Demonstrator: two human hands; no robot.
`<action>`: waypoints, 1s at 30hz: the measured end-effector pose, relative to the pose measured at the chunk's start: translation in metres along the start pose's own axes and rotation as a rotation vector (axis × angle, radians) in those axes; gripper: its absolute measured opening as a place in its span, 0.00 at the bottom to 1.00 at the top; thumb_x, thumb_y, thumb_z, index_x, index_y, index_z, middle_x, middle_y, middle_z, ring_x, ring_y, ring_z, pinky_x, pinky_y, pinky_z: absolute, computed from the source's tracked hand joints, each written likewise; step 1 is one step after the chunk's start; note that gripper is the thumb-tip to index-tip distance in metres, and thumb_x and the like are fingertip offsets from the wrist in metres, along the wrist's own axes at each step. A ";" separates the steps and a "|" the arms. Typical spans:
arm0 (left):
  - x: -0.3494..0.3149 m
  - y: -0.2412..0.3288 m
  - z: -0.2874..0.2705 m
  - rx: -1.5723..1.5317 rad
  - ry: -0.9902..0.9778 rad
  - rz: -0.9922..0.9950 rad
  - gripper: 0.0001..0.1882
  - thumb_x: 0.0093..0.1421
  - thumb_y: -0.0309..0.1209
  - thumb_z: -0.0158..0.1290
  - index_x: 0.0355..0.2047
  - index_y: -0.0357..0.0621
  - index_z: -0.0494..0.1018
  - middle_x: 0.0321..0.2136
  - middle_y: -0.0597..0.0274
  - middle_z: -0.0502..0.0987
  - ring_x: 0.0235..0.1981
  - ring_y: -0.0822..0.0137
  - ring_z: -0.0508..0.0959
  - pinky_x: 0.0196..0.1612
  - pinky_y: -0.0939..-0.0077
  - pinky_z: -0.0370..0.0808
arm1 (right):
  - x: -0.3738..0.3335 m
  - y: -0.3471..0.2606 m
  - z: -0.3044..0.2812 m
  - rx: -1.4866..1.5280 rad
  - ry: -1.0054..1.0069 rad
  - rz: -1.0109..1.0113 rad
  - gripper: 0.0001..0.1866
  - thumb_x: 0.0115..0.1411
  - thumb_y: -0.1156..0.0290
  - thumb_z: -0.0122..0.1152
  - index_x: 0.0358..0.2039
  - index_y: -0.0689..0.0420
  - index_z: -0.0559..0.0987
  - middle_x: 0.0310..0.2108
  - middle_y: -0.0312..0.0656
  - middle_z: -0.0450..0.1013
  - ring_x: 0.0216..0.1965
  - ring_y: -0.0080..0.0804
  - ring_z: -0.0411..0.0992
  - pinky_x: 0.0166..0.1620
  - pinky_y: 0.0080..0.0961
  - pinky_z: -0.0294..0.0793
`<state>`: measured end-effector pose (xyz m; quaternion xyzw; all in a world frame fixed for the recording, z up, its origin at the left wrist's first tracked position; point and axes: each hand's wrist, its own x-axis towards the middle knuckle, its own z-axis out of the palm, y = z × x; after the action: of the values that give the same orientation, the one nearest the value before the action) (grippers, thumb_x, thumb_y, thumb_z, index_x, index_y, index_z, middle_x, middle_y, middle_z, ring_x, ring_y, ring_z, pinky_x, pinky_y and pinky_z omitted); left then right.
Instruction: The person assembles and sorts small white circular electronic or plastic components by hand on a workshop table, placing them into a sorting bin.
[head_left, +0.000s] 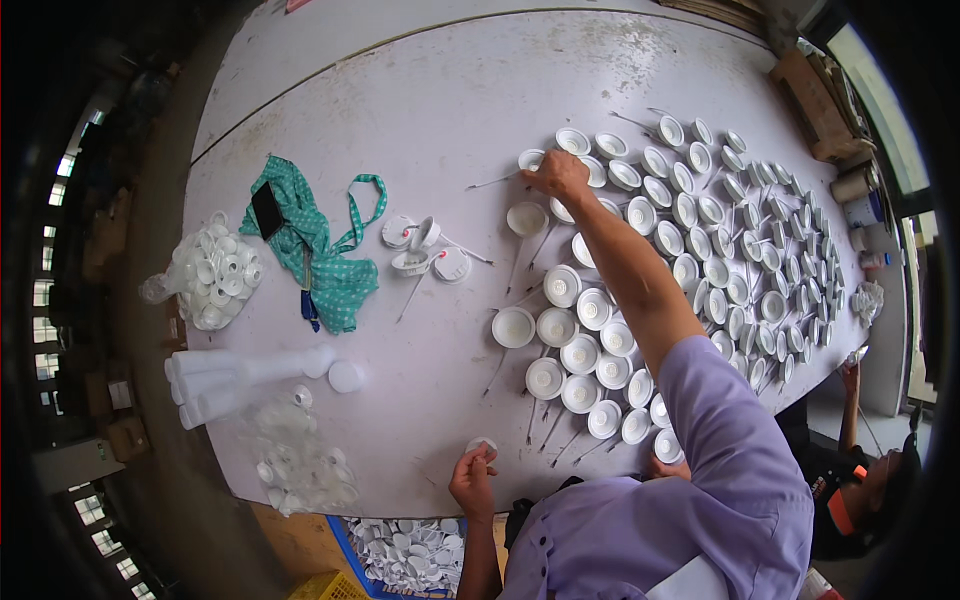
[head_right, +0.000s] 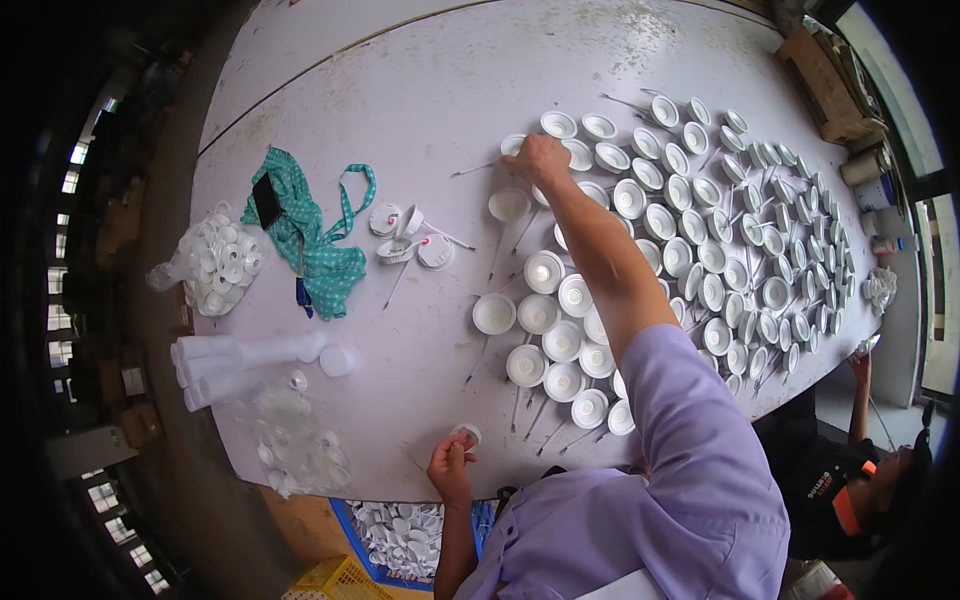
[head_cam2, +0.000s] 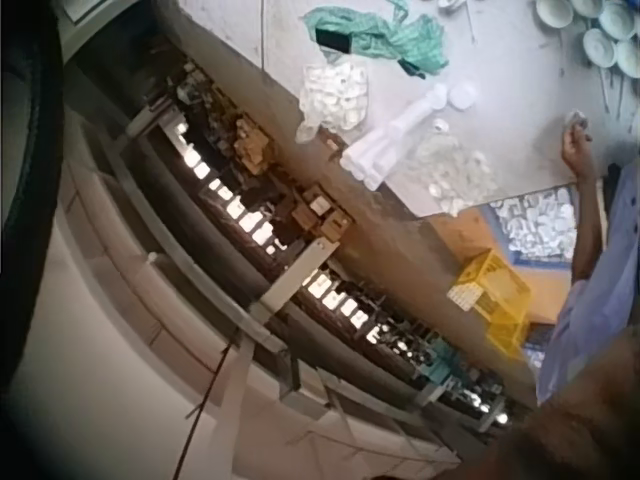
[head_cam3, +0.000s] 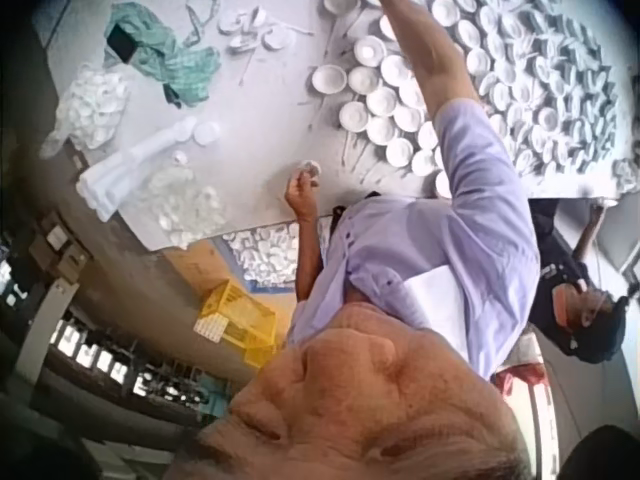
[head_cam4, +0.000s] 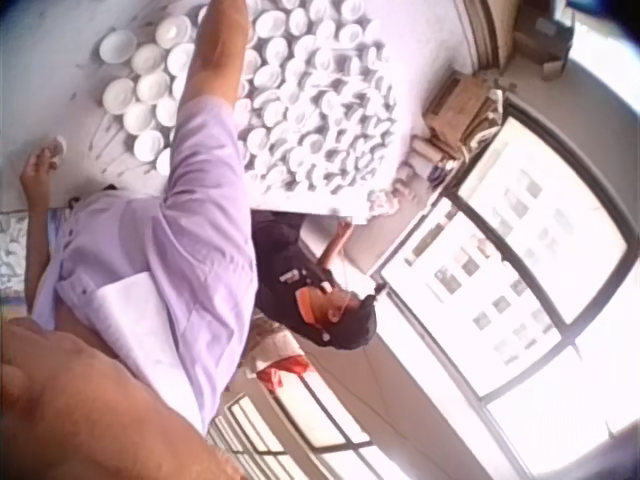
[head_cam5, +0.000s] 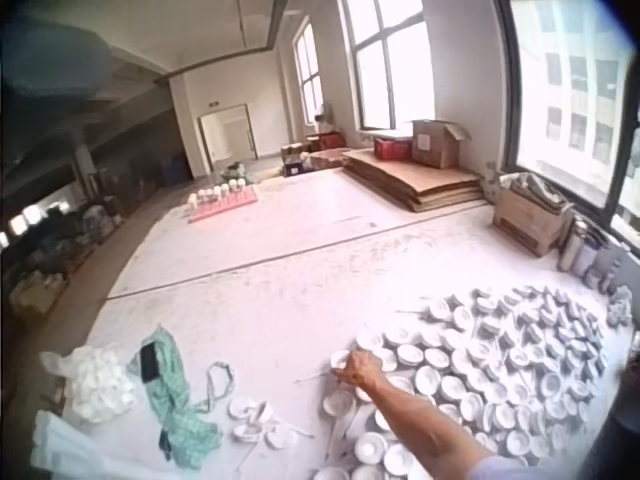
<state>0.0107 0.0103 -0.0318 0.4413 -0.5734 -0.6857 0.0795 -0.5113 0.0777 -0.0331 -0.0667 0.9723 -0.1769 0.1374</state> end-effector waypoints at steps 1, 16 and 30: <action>-0.003 -0.001 -0.001 0.000 0.005 -0.004 0.12 0.64 0.26 0.45 0.43 0.31 0.71 0.44 0.49 0.76 0.40 0.62 0.79 0.31 0.80 0.75 | 0.000 -0.005 0.001 -0.037 -0.018 -0.009 0.28 0.44 0.44 0.63 0.33 0.58 0.82 0.36 0.48 0.77 0.42 0.42 0.75 0.42 0.35 0.75; -0.010 0.009 0.003 0.064 -0.120 0.169 0.11 0.64 0.25 0.44 0.42 0.32 0.72 0.43 0.51 0.77 0.39 0.65 0.79 0.33 0.80 0.73 | -0.125 -0.071 0.064 0.121 -0.138 -0.547 0.30 0.52 0.54 0.61 0.55 0.49 0.69 0.43 0.44 0.73 0.43 0.44 0.73 0.44 0.37 0.74; -0.057 0.002 -0.033 0.149 -0.096 0.218 0.12 0.64 0.25 0.42 0.42 0.29 0.70 0.44 0.46 0.76 0.37 0.64 0.79 0.32 0.79 0.74 | -0.275 -0.061 0.062 0.721 0.180 -0.550 0.17 0.53 0.68 0.58 0.45 0.55 0.74 0.32 0.46 0.73 0.34 0.46 0.72 0.36 0.38 0.72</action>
<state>0.0669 0.0210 0.0008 0.3477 -0.6703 -0.6490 0.0931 -0.2265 0.0494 0.0003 -0.2547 0.8029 -0.5387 0.0149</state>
